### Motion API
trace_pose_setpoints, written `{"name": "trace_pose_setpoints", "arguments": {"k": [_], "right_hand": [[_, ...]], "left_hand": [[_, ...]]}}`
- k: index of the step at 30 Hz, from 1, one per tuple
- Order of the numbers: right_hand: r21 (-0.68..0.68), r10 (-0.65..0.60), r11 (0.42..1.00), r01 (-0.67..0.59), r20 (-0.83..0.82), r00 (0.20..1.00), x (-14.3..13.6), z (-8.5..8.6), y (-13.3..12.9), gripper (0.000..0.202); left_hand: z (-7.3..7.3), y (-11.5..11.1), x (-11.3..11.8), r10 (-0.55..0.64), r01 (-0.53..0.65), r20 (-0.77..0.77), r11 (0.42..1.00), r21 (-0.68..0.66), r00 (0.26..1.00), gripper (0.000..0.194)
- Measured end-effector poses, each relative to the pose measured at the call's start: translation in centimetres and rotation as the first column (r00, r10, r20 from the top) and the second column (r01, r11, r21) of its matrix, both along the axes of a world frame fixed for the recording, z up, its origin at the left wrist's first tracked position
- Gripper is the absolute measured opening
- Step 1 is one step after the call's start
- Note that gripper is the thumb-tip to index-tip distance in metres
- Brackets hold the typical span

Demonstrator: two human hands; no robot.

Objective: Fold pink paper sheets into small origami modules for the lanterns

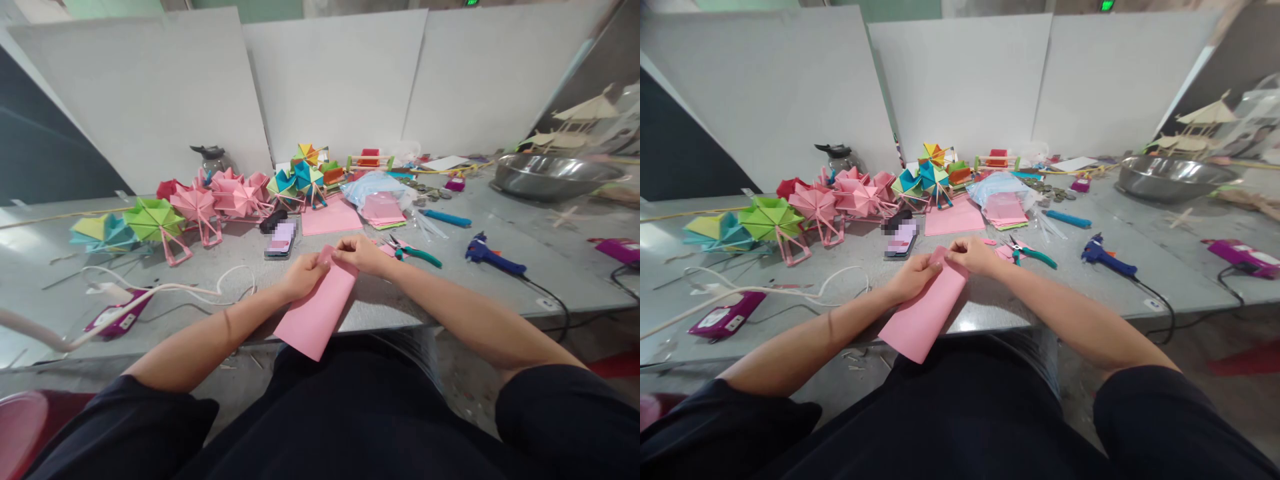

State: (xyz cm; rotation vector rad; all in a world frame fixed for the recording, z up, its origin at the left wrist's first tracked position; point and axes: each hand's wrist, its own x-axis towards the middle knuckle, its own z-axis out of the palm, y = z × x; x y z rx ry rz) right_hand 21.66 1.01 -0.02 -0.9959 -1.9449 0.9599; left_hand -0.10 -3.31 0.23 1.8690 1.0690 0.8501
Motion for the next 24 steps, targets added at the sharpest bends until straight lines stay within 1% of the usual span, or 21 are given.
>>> {"name": "trace_pose_setpoints", "arguments": {"k": [4, 10, 13, 17, 24], "right_hand": [[-0.061, -0.012, 0.998, 0.010, -0.028, 1.000, 0.2, 0.4, 0.3, 0.036], [-0.150, -0.029, 0.989, 0.008, -0.138, 0.990, 0.7, 1.0, 0.8, 0.032], [-0.161, -0.043, 0.987, 0.016, -0.167, 0.985, 1.1, 1.2, 1.0, 0.028], [-0.177, -0.041, 0.984, 0.010, -0.175, 0.984, 1.4, 1.5, 0.8, 0.027], [-0.194, -0.028, 0.981, -0.010, -0.190, 0.981, 1.3, 1.8, 0.4, 0.031]], "left_hand": [[0.7, 0.2, -0.3, 0.054, -0.055, 0.034, 0.998, 0.033, 0.998, 0.035], [1.1, 0.8, -0.7, 0.063, -0.067, 0.124, 0.998, 0.023, 0.990, 0.030], [1.1, 0.9, -0.9, 0.106, -0.109, 0.150, 0.994, 0.009, 0.983, 0.031], [1.2, 1.0, -1.0, 0.145, -0.152, 0.164, 0.988, 0.026, 0.976, 0.033], [1.3, 0.9, -1.0, 0.152, -0.159, 0.180, 0.987, 0.027, 0.972, 0.033]]}}
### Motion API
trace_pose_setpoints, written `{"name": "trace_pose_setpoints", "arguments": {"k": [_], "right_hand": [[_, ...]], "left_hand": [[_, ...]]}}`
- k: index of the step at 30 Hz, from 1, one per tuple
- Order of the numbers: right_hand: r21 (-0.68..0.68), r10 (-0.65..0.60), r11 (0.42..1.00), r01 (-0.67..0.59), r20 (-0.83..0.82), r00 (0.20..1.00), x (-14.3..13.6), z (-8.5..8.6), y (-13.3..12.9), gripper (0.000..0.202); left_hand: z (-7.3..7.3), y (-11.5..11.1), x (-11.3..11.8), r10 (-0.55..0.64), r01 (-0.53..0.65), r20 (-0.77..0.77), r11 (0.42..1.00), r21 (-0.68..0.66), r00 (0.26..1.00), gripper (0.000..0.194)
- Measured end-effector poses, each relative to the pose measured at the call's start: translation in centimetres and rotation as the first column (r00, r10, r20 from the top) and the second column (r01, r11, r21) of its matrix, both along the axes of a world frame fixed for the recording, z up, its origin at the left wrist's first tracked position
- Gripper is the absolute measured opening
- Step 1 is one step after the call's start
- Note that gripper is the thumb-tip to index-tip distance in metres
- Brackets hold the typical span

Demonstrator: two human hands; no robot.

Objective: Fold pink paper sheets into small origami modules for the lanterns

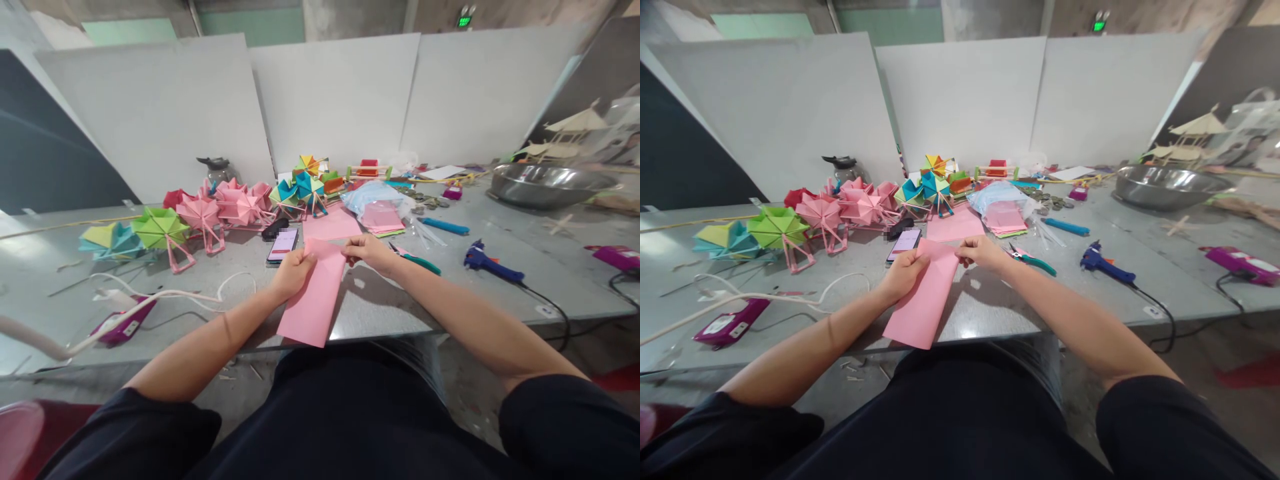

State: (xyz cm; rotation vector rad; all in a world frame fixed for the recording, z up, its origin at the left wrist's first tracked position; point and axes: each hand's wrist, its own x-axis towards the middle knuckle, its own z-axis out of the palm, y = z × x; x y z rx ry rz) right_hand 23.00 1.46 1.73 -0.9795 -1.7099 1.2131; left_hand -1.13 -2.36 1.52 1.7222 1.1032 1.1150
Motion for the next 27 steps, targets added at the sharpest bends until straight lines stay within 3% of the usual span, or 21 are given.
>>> {"name": "trace_pose_setpoints", "arguments": {"k": [7, 27], "right_hand": [[0.099, -0.025, 0.995, 0.026, -0.011, 1.000, -0.01, 0.00, 0.01, 0.034], [0.145, -0.005, 0.989, 0.003, 0.012, 1.000, 0.32, 0.31, -0.15, 0.041]], "left_hand": [[0.02, -0.12, -0.05, -0.015, 0.016, 0.036, 0.999, -0.028, 0.999, 0.037], [-0.21, -0.09, -0.22, -0.061, 0.067, 0.091, 0.996, -0.065, 0.994, 0.045]]}}
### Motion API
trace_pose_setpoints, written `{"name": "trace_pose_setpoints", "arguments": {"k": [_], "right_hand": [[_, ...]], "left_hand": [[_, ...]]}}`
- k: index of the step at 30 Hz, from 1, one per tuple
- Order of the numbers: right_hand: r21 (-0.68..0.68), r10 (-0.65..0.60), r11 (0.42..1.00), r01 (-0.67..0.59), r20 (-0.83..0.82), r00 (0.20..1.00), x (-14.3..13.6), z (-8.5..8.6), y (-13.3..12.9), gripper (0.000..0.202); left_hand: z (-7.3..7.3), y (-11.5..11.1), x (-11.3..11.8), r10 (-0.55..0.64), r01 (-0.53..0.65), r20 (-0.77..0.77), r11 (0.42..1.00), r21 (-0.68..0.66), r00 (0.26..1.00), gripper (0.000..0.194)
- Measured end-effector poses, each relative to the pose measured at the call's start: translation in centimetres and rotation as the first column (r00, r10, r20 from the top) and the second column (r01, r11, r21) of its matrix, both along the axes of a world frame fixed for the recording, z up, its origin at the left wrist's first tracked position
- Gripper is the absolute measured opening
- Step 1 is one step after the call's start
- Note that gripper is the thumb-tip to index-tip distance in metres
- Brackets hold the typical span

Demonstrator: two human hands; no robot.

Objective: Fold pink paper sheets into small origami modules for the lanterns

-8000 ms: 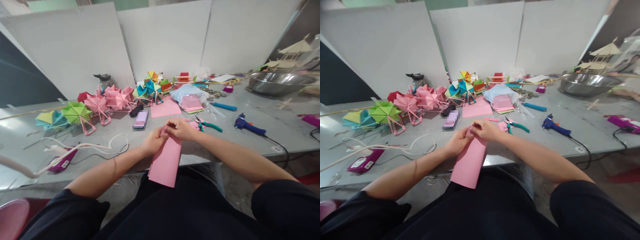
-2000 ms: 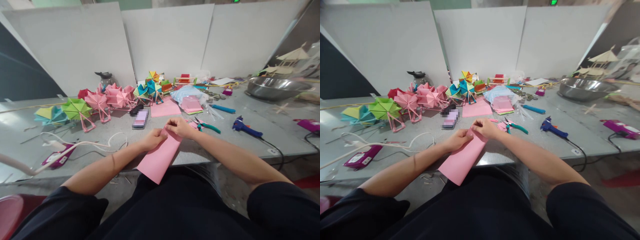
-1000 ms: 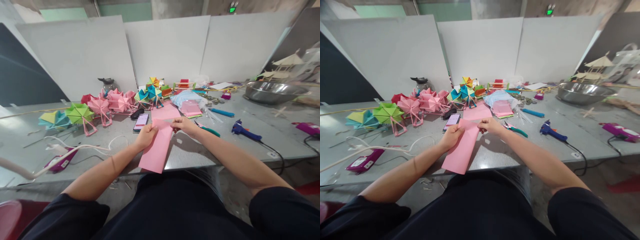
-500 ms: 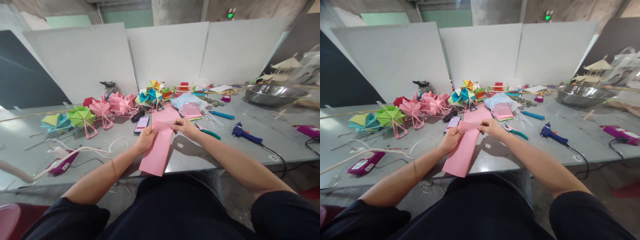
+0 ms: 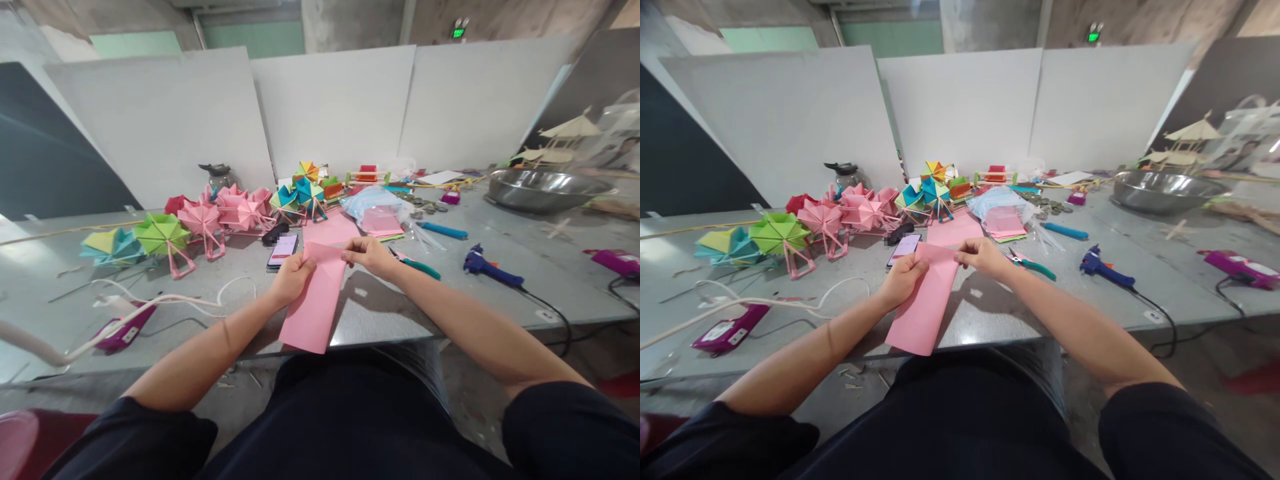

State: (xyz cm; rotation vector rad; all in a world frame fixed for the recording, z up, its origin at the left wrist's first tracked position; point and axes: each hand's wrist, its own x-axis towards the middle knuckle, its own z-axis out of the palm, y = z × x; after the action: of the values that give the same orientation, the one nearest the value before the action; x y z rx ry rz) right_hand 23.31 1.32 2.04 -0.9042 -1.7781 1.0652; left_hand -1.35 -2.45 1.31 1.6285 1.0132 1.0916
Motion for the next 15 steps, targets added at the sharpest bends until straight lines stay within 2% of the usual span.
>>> {"name": "trace_pose_setpoints", "arguments": {"k": [6, 15], "right_hand": [[-0.002, 0.011, 1.000, -0.011, -0.015, 1.000, 0.03, -0.04, 0.01, 0.040], [-0.005, -0.017, 1.000, 0.017, 0.018, 1.000, -0.01, -0.09, 0.03, 0.046]], "left_hand": [[0.05, -0.08, 0.06, 0.034, -0.034, -0.004, 0.999, 0.003, 0.999, 0.040], [-0.04, 0.14, 0.03, 0.058, -0.052, -0.065, 0.995, 0.086, 0.996, 0.039]]}}
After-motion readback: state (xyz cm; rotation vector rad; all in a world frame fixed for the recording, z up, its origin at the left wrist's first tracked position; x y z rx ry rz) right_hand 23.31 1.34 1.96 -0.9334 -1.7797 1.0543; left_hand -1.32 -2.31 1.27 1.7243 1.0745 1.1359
